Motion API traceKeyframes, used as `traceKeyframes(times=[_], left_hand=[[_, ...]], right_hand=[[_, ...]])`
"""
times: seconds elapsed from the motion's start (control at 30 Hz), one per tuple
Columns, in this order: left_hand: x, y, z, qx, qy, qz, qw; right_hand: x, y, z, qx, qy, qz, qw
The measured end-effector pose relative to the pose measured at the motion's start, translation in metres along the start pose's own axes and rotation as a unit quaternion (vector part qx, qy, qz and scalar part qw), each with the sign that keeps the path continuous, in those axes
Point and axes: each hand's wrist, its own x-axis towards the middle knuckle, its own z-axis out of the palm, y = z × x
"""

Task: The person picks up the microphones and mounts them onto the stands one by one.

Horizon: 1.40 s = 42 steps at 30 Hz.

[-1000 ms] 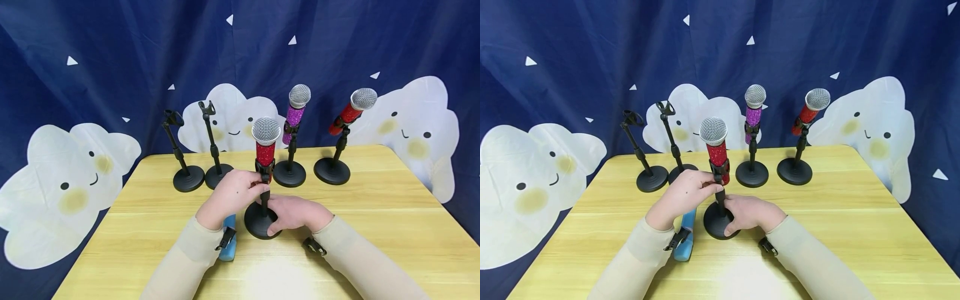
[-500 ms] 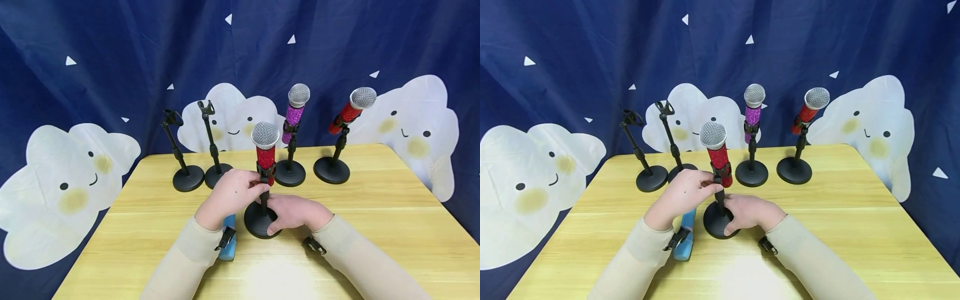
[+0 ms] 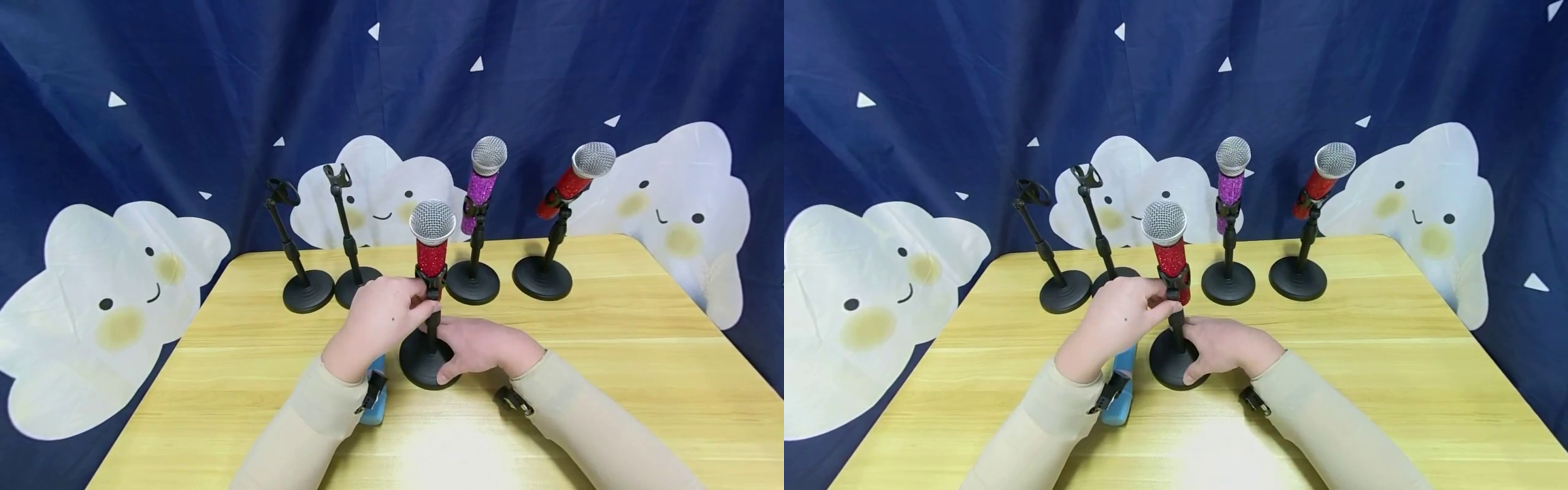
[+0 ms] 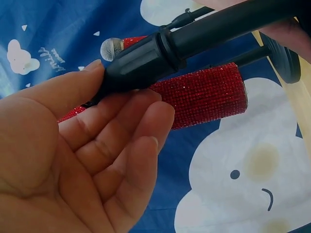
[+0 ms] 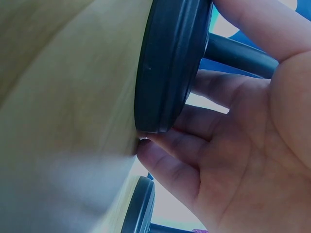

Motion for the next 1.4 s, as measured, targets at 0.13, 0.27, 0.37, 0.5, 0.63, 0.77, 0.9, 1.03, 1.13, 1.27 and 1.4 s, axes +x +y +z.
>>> traceKeyframes(times=[0.13, 0.27, 0.37, 0.5, 0.63, 0.77, 0.9, 1.03, 1.13, 1.27, 1.4], left_hand=[[0.003, -0.002, -0.001, -0.032, -0.035, -0.014, 0.9988], [0.005, -0.009, 0.004, -0.099, -0.096, -0.032, 0.9899], [0.007, -0.014, 0.007, -0.127, -0.116, -0.030, 0.9847], [0.007, -0.017, 0.008, -0.127, -0.126, -0.015, 0.9838], [0.006, -0.015, 0.008, -0.097, -0.126, -0.023, 0.9870], [0.004, -0.011, 0.008, -0.046, -0.083, -0.040, 0.9947], [0.004, -0.009, 0.008, -0.028, -0.059, -0.026, 0.9975], [0.006, -0.012, 0.006, -0.046, -0.083, -0.006, 0.9955], [0.005, -0.012, 0.005, -0.047, -0.092, -0.014, 0.9946], [0.004, -0.006, 0.006, -0.025, -0.065, -0.035, 0.9969], [0.003, -0.004, 0.006, -0.010, -0.042, -0.024, 0.9988]], right_hand=[[-0.001, 0.000, -0.001, 0.002, 0.000, 0.009, 1.0000], [-0.001, -0.001, 0.000, -0.005, -0.008, 0.030, 0.9995], [0.000, -0.002, 0.000, -0.013, -0.006, 0.033, 0.9993], [0.000, -0.003, 0.001, -0.019, 0.002, 0.023, 0.9995], [0.000, -0.003, 0.003, -0.019, 0.000, 0.024, 0.9995], [0.000, -0.001, 0.003, -0.024, -0.005, 0.030, 0.9993], [0.000, 0.001, 0.002, -0.027, -0.002, 0.025, 0.9993], [0.000, 0.001, 0.001, -0.025, -0.001, 0.018, 0.9995], [0.000, 0.000, 0.000, -0.023, -0.005, 0.020, 0.9995], [0.000, 0.000, 0.000, -0.023, -0.011, 0.027, 0.9993], [0.000, -0.001, 0.001, -0.029, -0.010, 0.028, 0.9991]])
